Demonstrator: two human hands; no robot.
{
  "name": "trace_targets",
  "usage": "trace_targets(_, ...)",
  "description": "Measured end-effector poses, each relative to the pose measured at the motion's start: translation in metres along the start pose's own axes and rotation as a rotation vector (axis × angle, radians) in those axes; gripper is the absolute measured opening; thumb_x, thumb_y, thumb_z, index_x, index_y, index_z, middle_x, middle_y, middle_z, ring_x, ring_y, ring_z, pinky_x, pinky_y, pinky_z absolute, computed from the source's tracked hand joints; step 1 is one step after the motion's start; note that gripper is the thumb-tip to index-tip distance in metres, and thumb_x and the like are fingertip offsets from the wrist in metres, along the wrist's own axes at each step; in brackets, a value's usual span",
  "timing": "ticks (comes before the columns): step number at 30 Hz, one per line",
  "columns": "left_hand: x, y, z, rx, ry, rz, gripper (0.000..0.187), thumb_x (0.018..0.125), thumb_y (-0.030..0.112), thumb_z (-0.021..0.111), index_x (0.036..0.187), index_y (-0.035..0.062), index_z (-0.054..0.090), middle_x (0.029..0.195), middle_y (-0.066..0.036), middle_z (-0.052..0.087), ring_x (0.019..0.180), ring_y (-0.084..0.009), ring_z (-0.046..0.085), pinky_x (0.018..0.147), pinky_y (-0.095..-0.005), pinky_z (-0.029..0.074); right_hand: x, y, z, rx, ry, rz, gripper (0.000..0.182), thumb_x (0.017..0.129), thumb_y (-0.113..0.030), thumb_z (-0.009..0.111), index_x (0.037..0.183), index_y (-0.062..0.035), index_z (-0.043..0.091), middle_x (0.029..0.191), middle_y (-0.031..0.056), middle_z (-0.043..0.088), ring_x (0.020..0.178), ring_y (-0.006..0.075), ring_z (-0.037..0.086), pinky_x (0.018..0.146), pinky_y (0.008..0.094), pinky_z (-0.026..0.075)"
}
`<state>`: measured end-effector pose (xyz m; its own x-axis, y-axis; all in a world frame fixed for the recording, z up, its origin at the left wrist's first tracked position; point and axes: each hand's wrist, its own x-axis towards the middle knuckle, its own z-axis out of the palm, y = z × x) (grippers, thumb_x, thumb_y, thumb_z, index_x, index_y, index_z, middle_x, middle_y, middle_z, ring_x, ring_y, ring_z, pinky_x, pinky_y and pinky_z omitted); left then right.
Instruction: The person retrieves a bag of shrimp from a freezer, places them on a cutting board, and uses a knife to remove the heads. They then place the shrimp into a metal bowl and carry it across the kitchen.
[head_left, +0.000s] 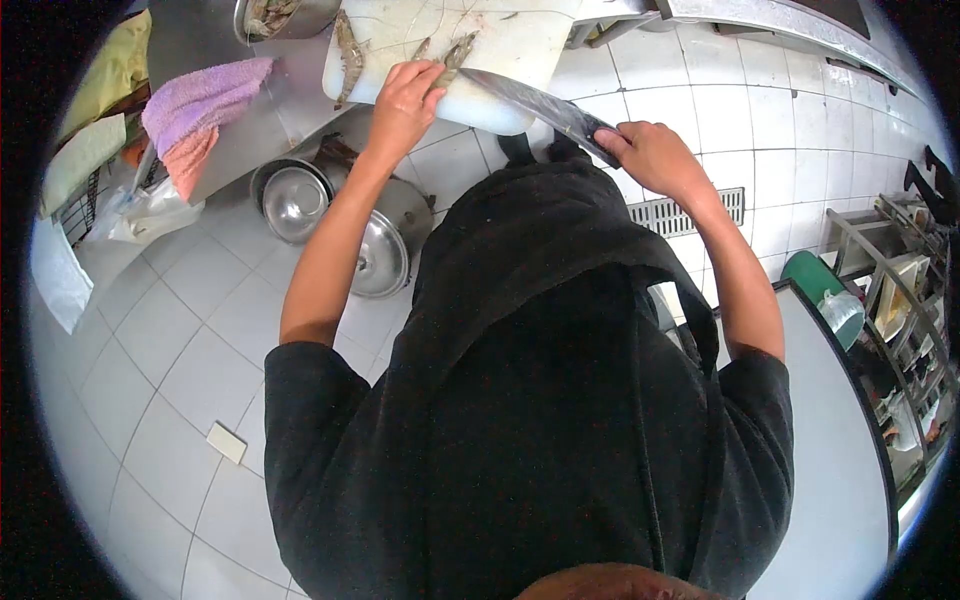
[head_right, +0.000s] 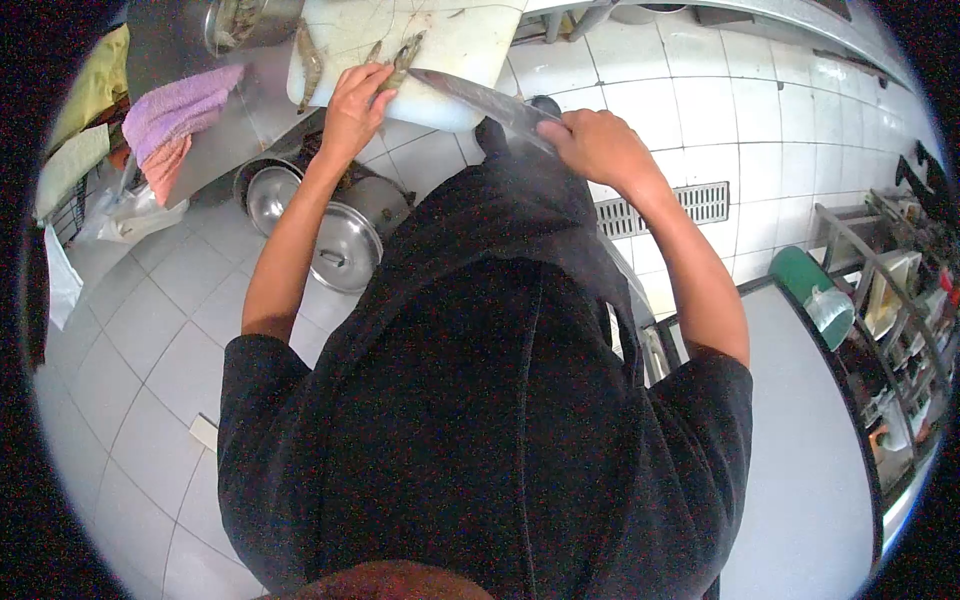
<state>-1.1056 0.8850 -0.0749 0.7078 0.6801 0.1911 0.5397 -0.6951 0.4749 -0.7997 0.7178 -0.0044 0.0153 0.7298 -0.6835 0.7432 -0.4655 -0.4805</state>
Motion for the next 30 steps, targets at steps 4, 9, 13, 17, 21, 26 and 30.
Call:
trace_targets(4,0.002,0.000,0.000,0.001,-0.010,-0.001,0.032,0.076,0.002,0.074,0.108,0.0002,0.069,0.107,-0.012,0.066,0.101,-0.0313,0.060,0.088,-0.0388,0.051,0.004,0.003,-0.001,0.008,0.014,-0.030,0.050,0.097,-0.045,0.049,0.088,-0.0009,0.071,0.084,0.0240,0.069,0.085,0.0416,0.067,0.084,0.0489,0.051)
trace_targets(9,0.003,-0.001,0.000,0.013,-0.013,0.016,0.031,0.075,0.000,0.073,0.106,0.0002,0.070,0.105,-0.012,0.067,0.099,-0.0315,0.061,0.087,-0.0392,0.052,0.011,-0.005,-0.021,-0.011,-0.074,-0.043,0.055,0.100,-0.046,0.048,0.080,0.0011,0.067,0.065,0.0150,0.062,0.056,0.0262,0.061,0.059,0.0390,0.049)
trace_targets(13,0.003,-0.003,0.002,0.016,-0.008,0.021,0.031,0.075,0.000,0.073,0.106,0.0012,0.071,0.103,-0.012,0.067,0.098,-0.0305,0.062,0.085,-0.0388,0.052,0.015,-0.019,-0.040,-0.030,-0.145,-0.011,0.051,0.100,-0.045,0.049,0.088,0.0021,0.065,0.059,0.0092,0.057,0.042,0.0194,0.051,0.044,0.0330,0.044)
trace_targets(17,0.003,-0.001,0.001,0.006,-0.009,0.008,0.031,0.075,0.000,0.074,0.105,0.0019,0.071,0.102,-0.010,0.067,0.096,-0.0297,0.062,0.084,-0.0383,0.053,0.014,-0.032,-0.048,0.021,-0.220,0.081,0.049,0.100,-0.045,0.050,0.089,0.0015,0.064,0.055,0.0037,0.049,0.040,0.0136,0.046,0.038,0.0300,0.038)
trace_targets(21,0.004,0.002,-0.002,-0.004,-0.019,-0.001,0.030,0.075,0.001,0.074,0.105,0.0023,0.072,0.102,-0.010,0.067,0.095,-0.0295,0.062,0.083,-0.0382,0.053,0.011,-0.029,-0.041,0.136,-0.236,0.089,0.048,0.099,-0.044,0.053,0.082,-0.0005,0.060,0.053,0.0020,0.045,0.038,0.0121,0.041,0.037,0.0289,0.033)
trace_targets(26,0.001,-0.002,-0.002,0.004,-0.018,-0.048,0.033,0.076,0.009,0.077,0.109,0.0040,0.071,0.103,-0.011,0.067,0.098,-0.0295,0.063,0.086,-0.0373,0.052,0.016,-0.024,-0.022,0.257,-0.214,0.107,0.046,0.099,-0.042,0.054,0.074,-0.0036,0.057,0.051,0.0004,0.043,0.039,0.0106,0.038,0.038,0.0282,0.033)
trace_targets(30,0.016,-0.007,-0.019,0.076,-0.020,0.147,0.036,0.078,0.014,0.079,0.111,0.0047,0.070,0.103,-0.011,0.067,0.098,-0.0300,0.064,0.088,-0.0379,0.051,0.020,-0.011,-0.020,0.251,-0.212,0.104,0.047,0.098,-0.043,0.052,0.081,-0.0001,0.061,0.054,0.0052,0.051,0.039,0.0143,0.047,0.037,0.0300,0.039)
